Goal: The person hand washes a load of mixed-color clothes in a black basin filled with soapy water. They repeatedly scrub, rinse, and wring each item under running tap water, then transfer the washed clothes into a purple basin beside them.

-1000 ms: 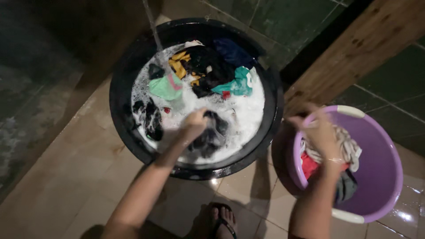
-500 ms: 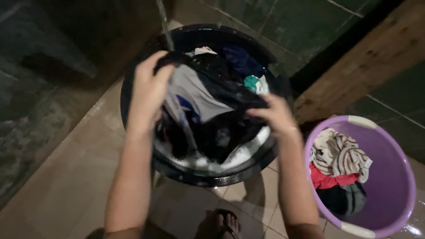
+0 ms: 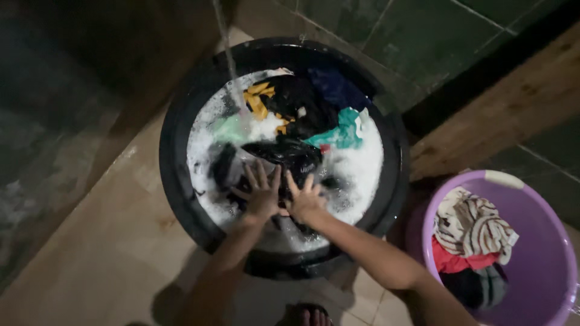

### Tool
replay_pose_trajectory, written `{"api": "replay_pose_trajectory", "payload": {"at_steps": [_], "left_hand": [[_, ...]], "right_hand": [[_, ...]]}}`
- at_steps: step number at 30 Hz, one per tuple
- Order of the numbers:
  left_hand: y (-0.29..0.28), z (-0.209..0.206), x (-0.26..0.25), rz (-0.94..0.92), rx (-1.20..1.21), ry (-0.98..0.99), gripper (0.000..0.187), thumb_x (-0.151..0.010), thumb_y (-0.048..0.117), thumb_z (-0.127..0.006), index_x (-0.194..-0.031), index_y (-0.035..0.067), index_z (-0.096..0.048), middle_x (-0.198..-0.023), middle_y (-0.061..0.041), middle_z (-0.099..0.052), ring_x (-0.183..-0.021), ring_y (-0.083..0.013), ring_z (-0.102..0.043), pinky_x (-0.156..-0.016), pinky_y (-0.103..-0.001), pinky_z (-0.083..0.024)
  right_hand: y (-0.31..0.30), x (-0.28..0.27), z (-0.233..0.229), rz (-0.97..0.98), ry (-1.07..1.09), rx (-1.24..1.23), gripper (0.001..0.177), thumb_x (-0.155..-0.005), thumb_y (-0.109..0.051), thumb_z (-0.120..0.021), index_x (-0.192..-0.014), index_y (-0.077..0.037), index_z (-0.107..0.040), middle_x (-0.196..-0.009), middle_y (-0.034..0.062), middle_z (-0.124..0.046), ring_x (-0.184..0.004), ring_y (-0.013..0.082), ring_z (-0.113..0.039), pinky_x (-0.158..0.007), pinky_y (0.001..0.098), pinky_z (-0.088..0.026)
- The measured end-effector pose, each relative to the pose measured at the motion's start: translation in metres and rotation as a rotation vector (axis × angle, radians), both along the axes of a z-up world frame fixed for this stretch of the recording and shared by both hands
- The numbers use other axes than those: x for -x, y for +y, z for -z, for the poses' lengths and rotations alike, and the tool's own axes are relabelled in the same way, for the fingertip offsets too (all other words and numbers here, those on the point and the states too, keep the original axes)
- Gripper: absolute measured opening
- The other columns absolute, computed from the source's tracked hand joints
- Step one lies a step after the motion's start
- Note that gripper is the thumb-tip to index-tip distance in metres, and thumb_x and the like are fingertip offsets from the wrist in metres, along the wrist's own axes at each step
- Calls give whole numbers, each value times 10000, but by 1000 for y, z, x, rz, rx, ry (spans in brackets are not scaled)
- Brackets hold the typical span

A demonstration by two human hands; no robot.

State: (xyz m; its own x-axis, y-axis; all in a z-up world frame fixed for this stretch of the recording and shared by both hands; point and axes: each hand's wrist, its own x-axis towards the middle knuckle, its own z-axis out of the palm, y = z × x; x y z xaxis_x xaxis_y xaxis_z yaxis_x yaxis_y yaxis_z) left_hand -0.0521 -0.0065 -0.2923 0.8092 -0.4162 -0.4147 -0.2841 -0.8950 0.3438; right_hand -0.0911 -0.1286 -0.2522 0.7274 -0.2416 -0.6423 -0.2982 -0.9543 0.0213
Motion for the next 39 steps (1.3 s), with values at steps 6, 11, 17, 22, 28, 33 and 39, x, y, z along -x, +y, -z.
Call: {"api": "replay_pose_trajectory", "payload": {"at_steps": [6, 11, 17, 22, 28, 33, 39], "left_hand": [[-26, 127, 9, -29, -28, -103, 1022, -811, 398, -760, -1641, 248, -182, -1636, -278, -109, -1467, -529, -29, -972, -874, -172], [-27, 146, -28, -146, 275, 26, 1031, -837, 353, -754, -1670, 236, -156, -1594, -309, -213, -1430, -542, -131, -994, -822, -212], [3, 98, -16, -251, 521, 180, 1044, -869, 298, -746, -1705, 221, -125, -1544, -345, -338, -1385, -556, -254, -1020, -760, -260], [32, 10, 1, -306, 757, 399, 1057, -895, 253, -740, -1734, 209, -99, -1502, -376, -442, -1348, -569, -356, -1042, -709, -300], [60, -79, -9, -308, 854, 616, 1073, -926, 198, -733, -1768, 194, -68, -1452, -413, -567, -1304, -584, -479, -1068, -647, -348], [36, -59, -33, 157, 1370, 42, 566, -1093, 155, -615, -1544, -34, -329, -1492, -205, -468, -1381, -284, -425, -1157, -371, -349], [11, -59, -27, -228, 1527, -62, 352, -1035, 153, -514, -1315, -37, -610, -1264, -150, -687, -1195, -214, -613, -1067, -341, -463]], "right_hand": [[-16, -21, 77, -47, -73, -192, 878, -876, -427, -644, -1566, -286, -119, -1529, 264, -226, -1269, 424, -435, -943, 544, -500], [-34, -18, 126, -12, -211, -360, 813, -774, -240, -695, -1475, -227, -285, -1436, 211, -361, -1228, 379, -499, -944, 489, -520], [-66, -6, 103, 229, -417, -723, 777, -651, -16, -757, -1366, -156, -484, -1325, 148, -523, -1180, 326, -575, -945, 423, -543], [-80, -15, -77, 570, -476, -1266, 769, -585, 144, -775, -1289, -114, -604, -1167, 139, -642, -974, 290, -656, -804, 381, -573], [-65, 17, -347, 361, -813, -1353, 664, -644, 104, -768, -1266, -57, -602, -1139, 47, -614, -821, 153, -677, -670, 283, -564], [-45, 88, -427, 63, -1051, -1182, 612, -683, 21, -803, -1263, -61, -625, -1209, 72, -626, -980, 201, -647, -815, 326, -522], [-43, 101, -435, -480, -1049, -652, 563, -729, -79, -845, -1258, -65, -652, -1293, 103, -640, -1170, 259, -611, -989, 378, -472]]}}
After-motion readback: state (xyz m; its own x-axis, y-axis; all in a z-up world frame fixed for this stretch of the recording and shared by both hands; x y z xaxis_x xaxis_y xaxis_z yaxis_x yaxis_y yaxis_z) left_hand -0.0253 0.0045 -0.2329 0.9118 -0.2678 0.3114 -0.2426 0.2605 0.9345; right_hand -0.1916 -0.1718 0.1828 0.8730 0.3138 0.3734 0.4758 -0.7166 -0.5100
